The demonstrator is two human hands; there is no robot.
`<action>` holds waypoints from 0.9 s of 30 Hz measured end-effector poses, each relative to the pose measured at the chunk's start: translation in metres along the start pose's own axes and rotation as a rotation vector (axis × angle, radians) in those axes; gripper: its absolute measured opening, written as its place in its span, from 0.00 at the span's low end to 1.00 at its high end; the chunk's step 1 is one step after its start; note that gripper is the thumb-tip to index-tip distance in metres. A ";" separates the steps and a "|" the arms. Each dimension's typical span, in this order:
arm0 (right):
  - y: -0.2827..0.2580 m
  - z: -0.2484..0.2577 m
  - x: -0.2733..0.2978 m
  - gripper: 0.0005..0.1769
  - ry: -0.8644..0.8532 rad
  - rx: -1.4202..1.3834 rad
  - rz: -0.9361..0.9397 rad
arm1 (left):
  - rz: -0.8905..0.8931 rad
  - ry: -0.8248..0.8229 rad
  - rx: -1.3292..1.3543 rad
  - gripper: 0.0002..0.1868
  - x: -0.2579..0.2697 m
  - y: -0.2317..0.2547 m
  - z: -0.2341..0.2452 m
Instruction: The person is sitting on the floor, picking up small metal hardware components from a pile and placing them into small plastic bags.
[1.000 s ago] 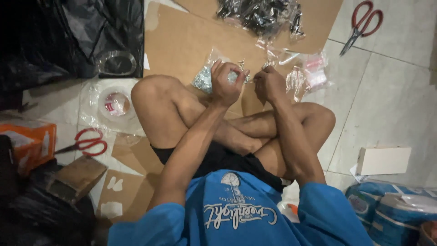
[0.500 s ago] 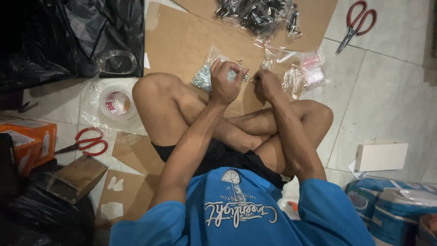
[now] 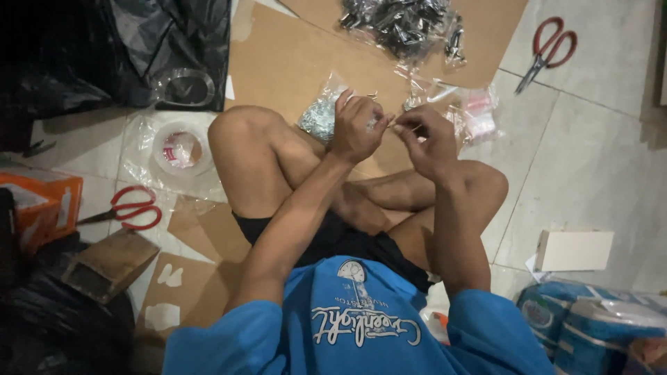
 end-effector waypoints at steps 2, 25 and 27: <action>-0.006 -0.008 -0.002 0.08 -0.007 0.061 0.065 | -0.013 -0.015 -0.008 0.15 0.004 -0.003 -0.004; 0.185 -0.079 0.066 0.07 -0.215 0.439 -0.322 | 0.302 -0.030 0.114 0.14 -0.005 -0.036 0.001; 0.188 -0.087 0.060 0.07 -0.172 0.524 -0.167 | 0.260 -0.039 0.052 0.11 -0.007 -0.035 -0.005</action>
Point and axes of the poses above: each hand's wrist, its own x-axis away from the middle knuckle, its own z-axis out of the back of the hand, y = z × x, the point moved 9 cm from there along -x, towards the middle knuckle, and after that the axes turned 15 degrees about z, right-handed, at the moved point
